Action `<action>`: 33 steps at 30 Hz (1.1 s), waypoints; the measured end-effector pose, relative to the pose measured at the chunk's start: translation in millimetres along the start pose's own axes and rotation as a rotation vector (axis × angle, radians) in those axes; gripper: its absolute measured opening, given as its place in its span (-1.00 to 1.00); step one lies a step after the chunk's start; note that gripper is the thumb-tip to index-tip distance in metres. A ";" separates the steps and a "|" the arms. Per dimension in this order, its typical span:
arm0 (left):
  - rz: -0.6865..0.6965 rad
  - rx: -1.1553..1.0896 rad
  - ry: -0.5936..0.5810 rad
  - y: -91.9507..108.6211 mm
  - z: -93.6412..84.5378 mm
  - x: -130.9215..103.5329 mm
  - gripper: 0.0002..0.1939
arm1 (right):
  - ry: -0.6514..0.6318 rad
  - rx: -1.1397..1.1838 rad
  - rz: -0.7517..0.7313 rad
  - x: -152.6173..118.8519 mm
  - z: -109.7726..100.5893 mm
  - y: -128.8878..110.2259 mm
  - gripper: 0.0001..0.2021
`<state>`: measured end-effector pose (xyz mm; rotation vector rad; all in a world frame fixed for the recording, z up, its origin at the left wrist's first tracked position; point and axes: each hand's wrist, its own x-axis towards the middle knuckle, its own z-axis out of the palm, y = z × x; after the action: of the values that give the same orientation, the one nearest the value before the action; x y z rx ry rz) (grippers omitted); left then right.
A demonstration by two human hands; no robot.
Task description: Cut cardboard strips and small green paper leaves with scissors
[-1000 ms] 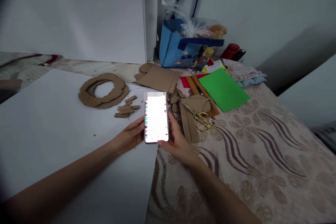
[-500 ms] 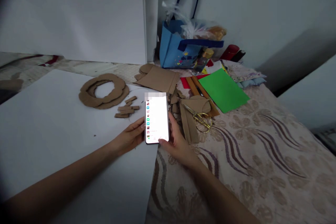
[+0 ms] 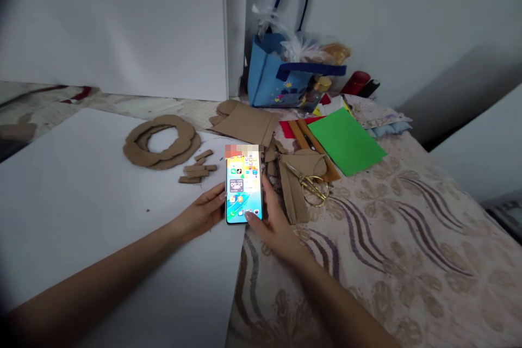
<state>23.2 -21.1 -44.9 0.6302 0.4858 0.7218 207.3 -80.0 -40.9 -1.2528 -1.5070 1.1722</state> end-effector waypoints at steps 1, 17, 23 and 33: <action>-0.002 0.002 -0.003 0.0 0.0 -0.2 -0.61 | 0.015 -0.023 -0.003 0.0 0.8 0.2 -0.24; 0.048 0.110 -0.071 -2.2 -0.5 -0.7 -0.59 | 0.208 -0.336 -0.014 10.6 14.3 -8.8 -0.12; 0.096 0.125 -0.093 -6.5 -2.4 1.2 -0.59 | 0.278 -0.517 -0.033 23.7 18.5 -17.8 0.11; 0.042 0.080 -0.055 -8.2 -2.8 1.7 -0.46 | 0.017 -0.870 -0.254 162.1 -76.0 -38.4 0.17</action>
<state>26.3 -23.7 -52.7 0.7350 0.4535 0.7256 247.2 88.5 18.5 -1.5259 -2.1876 0.3097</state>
